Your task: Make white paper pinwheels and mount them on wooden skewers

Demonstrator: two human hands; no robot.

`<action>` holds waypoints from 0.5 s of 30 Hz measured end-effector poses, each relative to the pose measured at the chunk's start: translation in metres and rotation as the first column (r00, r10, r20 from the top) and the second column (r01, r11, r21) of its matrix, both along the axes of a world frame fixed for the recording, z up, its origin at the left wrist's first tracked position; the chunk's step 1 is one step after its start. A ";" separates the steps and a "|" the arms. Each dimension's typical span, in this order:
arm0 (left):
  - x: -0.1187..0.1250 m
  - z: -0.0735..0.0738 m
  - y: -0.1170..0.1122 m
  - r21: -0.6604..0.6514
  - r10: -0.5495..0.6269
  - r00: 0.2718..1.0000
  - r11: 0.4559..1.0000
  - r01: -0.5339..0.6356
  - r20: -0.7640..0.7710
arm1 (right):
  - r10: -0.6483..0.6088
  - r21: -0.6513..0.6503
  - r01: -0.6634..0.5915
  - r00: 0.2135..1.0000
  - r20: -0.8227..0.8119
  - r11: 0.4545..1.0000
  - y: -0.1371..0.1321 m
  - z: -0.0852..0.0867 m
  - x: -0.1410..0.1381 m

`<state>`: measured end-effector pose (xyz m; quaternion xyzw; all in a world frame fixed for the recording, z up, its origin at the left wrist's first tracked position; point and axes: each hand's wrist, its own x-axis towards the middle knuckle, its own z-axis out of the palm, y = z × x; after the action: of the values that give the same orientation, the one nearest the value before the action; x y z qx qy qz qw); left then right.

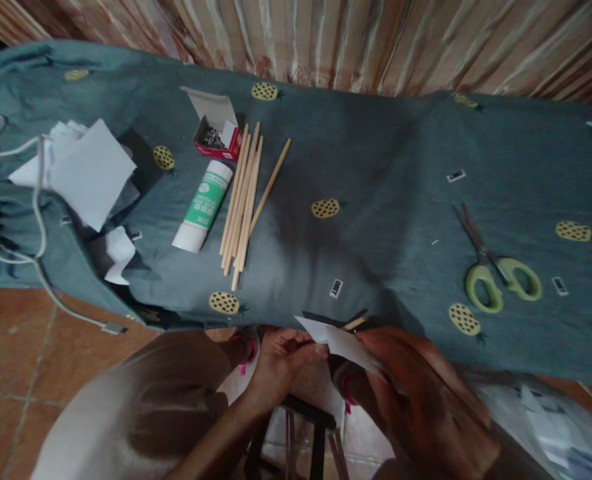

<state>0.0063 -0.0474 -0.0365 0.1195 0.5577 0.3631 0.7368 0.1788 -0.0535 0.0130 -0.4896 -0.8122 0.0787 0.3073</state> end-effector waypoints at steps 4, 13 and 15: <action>0.000 0.002 0.002 0.008 -0.018 1.000 1.000 0.019 -0.012 | -0.084 -0.025 0.082 0.995 -0.056 0.996 -0.001 -0.002 -0.002; -0.002 -0.001 0.001 0.030 -0.033 0.999 0.999 0.033 -0.002 | -0.124 -0.152 0.114 0.991 -0.056 0.982 0.005 0.002 -0.002; -0.002 0.000 0.001 0.029 -0.038 0.999 0.999 0.038 0.001 | -0.124 -0.178 0.115 0.991 -0.041 0.977 0.005 0.003 -0.003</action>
<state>0.0040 -0.0469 -0.0369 0.1404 0.5493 0.3570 0.7423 0.1761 -0.0483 0.0159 -0.5604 -0.7631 0.1438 0.2882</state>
